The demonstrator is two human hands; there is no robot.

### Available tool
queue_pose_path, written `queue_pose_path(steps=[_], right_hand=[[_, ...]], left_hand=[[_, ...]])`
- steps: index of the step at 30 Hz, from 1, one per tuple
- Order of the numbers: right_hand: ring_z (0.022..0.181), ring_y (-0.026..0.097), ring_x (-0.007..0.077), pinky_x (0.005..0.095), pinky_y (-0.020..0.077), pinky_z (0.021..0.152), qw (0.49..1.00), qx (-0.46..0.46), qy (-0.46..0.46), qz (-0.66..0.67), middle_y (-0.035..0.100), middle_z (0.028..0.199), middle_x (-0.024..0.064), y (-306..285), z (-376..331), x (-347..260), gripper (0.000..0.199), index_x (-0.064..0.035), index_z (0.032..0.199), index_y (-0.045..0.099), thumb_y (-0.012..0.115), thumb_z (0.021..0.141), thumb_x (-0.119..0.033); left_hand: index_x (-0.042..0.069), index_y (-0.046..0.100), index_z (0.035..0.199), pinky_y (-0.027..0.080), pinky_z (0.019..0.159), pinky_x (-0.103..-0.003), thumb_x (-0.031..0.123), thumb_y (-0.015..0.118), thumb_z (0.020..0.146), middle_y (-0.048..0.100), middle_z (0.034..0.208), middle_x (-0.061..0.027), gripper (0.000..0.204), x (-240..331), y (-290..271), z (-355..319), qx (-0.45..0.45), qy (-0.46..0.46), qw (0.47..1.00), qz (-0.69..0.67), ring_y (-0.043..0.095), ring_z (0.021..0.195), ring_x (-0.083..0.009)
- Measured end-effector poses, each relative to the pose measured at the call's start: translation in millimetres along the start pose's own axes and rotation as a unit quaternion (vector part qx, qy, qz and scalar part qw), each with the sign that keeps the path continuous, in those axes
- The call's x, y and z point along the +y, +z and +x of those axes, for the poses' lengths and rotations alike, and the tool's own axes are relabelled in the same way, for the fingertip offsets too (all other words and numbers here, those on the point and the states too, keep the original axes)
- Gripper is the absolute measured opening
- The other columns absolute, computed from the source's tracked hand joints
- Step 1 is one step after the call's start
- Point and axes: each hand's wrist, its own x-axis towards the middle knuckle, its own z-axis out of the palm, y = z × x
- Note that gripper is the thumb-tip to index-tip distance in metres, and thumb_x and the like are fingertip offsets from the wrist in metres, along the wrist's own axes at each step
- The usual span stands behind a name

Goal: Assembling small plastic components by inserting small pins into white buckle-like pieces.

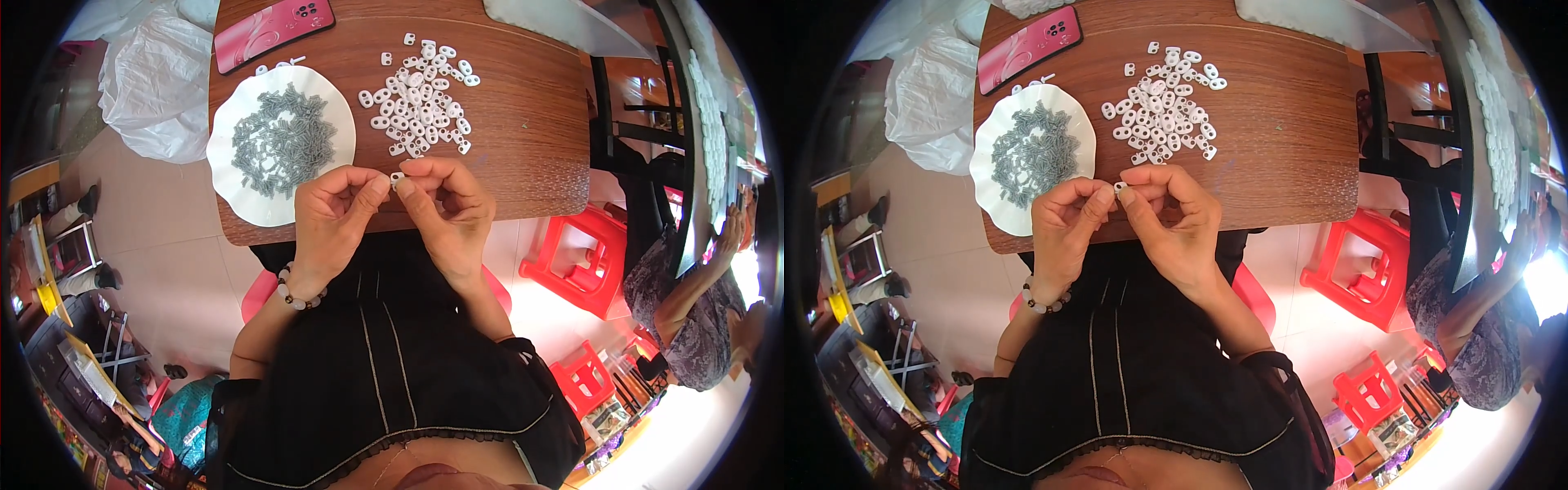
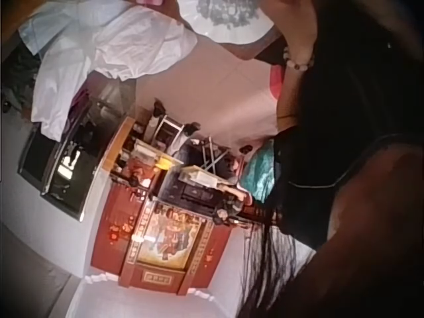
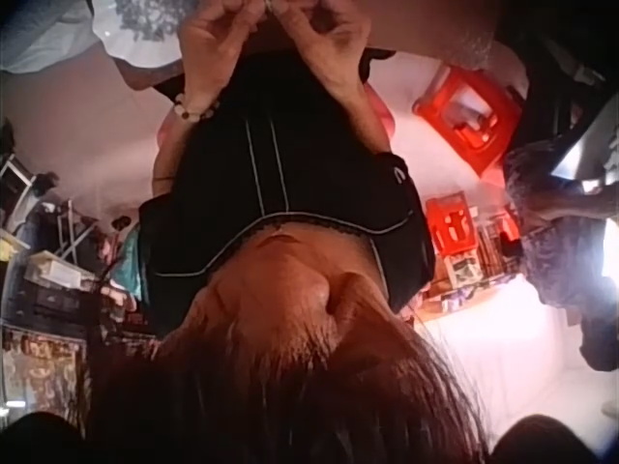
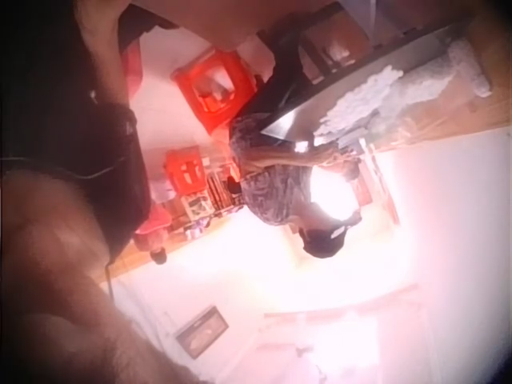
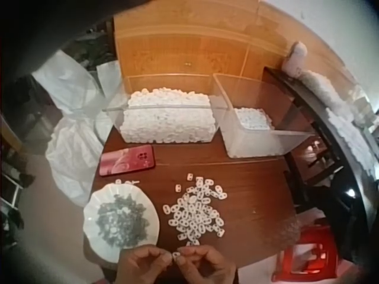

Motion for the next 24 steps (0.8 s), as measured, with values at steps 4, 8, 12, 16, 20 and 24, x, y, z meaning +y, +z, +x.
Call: queue_pose_path(steps=[4, 8, 12, 16, 20, 24], right_hand=[[0.074, 0.057, 0.0033, 0.0162, 0.0438, 0.066, 1.000, -0.014, 0.010, 0.007, 0.065, 0.083, 0.0008, -1.4, -0.7, -0.5, 0.016, 0.0025, 0.101, 0.065, 0.065, 0.085, 0.002], [0.073, 0.056, 0.0033, 0.0161, 0.0432, 0.066, 1.000, -0.016, -0.003, -0.009, 0.065, 0.081, 0.0004, -3.8, -1.0, 1.8, 0.017, 0.0033, 0.102, 0.066, 0.064, 0.085, 0.003], [0.074, 0.057, 0.0037, 0.0162, 0.0435, 0.066, 1.000, -0.013, 0.016, 0.018, 0.065, 0.082, 0.0011, -3.2, -1.0, -0.4, 0.017, 0.0039, 0.102, 0.066, 0.064, 0.085, 0.003], [0.076, 0.059, 0.0049, 0.0173, 0.0455, 0.069, 0.997, 0.000, 0.028, 0.074, 0.066, 0.085, 0.0031, -0.8, 0.7, -0.9, 0.019, 0.0046, 0.104, 0.064, 0.063, 0.086, 0.003], [0.078, 0.061, 0.0063, 0.0184, 0.0470, 0.072, 0.994, -0.002, 0.047, 0.102, 0.067, 0.086, 0.0046, -2.3, 1.9, -2.2, 0.022, 0.0045, 0.108, 0.063, 0.063, 0.086, 0.003], [0.079, 0.060, 0.0063, 0.0182, 0.0468, 0.073, 0.994, -0.001, 0.052, 0.095, 0.067, 0.087, 0.0046, -4.4, 1.2, 0.2, 0.022, 0.0044, 0.108, 0.062, 0.063, 0.086, 0.003]], left_hand=[[-0.006, 0.065, 0.094, 0.047, 0.068, -0.019, 0.008, 0.064, 0.090, 0.066, 0.082, -0.0039, 0.015, -1.8, 0.9, -1.7, 0.000, 0.017, 1.000, 0.014, 0.058, 0.074, -0.0052], [-0.006, 0.066, 0.093, 0.047, 0.067, -0.019, 0.009, 0.064, 0.090, 0.066, 0.081, -0.0038, 0.015, -4.3, 2.5, -1.7, 0.004, 0.030, 0.999, 0.031, 0.058, 0.074, -0.0052], [-0.005, 0.066, 0.094, 0.046, 0.064, -0.019, 0.010, 0.064, 0.090, 0.066, 0.079, -0.0033, 0.015, -2.2, 4.5, -1.9, 0.006, 0.017, 0.999, 0.028, 0.057, 0.071, -0.0051], [-0.004, 0.067, 0.095, 0.045, 0.061, -0.018, 0.013, 0.064, 0.091, 0.066, 0.079, -0.0035, 0.018, -5.6, 2.8, -1.5, 0.006, -0.003, 1.000, 0.002, 0.055, 0.068, -0.0046], [-0.002, 0.067, 0.096, 0.043, 0.059, -0.019, 0.019, 0.060, 0.093, 0.067, 0.081, -0.0052, 0.023, -6.1, -0.1, -0.9, -0.006, -0.021, 0.999, -0.023, 0.053, 0.065, -0.0056], [-0.002, 0.067, 0.097, 0.042, 0.060, -0.020, 0.019, 0.059, 0.093, 0.067, 0.082, -0.0064, 0.023, -5.1, -1.1, -0.3, 0.003, -0.033, 0.999, -0.038, 0.054, 0.066, -0.0072]])
